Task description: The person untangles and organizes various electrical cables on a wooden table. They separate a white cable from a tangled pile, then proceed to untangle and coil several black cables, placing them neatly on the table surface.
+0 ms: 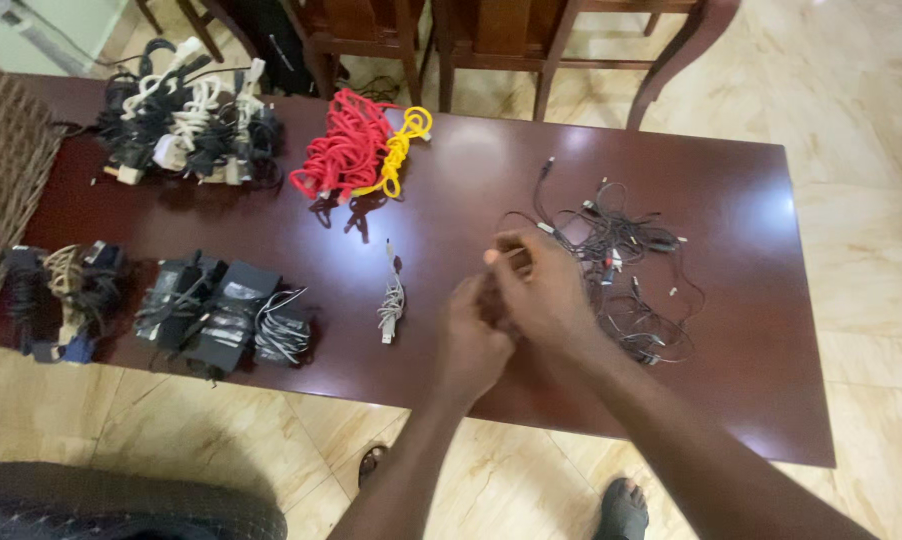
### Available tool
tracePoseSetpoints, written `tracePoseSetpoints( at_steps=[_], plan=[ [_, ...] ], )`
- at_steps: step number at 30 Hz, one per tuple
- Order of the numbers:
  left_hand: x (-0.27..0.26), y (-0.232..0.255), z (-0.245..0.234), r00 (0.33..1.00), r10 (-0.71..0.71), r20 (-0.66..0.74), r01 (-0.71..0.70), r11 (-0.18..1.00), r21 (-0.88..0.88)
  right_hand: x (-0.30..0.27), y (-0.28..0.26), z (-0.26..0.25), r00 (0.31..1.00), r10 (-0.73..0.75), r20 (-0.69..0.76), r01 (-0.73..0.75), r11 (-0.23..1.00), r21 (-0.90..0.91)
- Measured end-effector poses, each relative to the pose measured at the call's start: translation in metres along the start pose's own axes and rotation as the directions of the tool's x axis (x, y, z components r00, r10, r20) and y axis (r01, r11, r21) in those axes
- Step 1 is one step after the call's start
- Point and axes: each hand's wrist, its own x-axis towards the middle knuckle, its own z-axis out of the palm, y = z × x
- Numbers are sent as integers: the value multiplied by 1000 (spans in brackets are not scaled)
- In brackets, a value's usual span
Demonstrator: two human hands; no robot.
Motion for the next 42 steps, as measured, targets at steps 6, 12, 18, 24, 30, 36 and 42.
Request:
tracePoseSetpoints(
  at_steps=[6, 12, 18, 24, 30, 36, 42],
  plan=[
    [18, 40, 58, 936, -258, 240, 130, 886, 445, -10, 17, -93, 995, 5, -98, -15, 996, -93],
    [25, 20, 87, 968, 0, 249, -85, 940, 332, -27, 73, -133, 996, 16, -84, -3, 988, 151],
    [49, 61, 91, 964, -58, 259, 19, 989, 150, -55, 80, -136, 1000, 7, -11, -7, 998, 58],
    [68, 112, 82, 901, 149, 408, -146, 989, -39, -48, 81, -144, 982, -101, -158, 84, 990, -111],
    [79, 157, 72, 937, 172, 303, -135, 981, -140, -39, 94, -159, 982, -38, -187, 1, 981, -193],
    [86, 165, 60, 948, 172, 267, -150, 984, -101, -38, 123, -169, 901, -376, -216, 256, 864, -434],
    [88, 149, 70, 964, 194, 184, -177, 978, -107, -36, 109, -179, 912, -262, -316, 152, 930, -333]
  ],
)
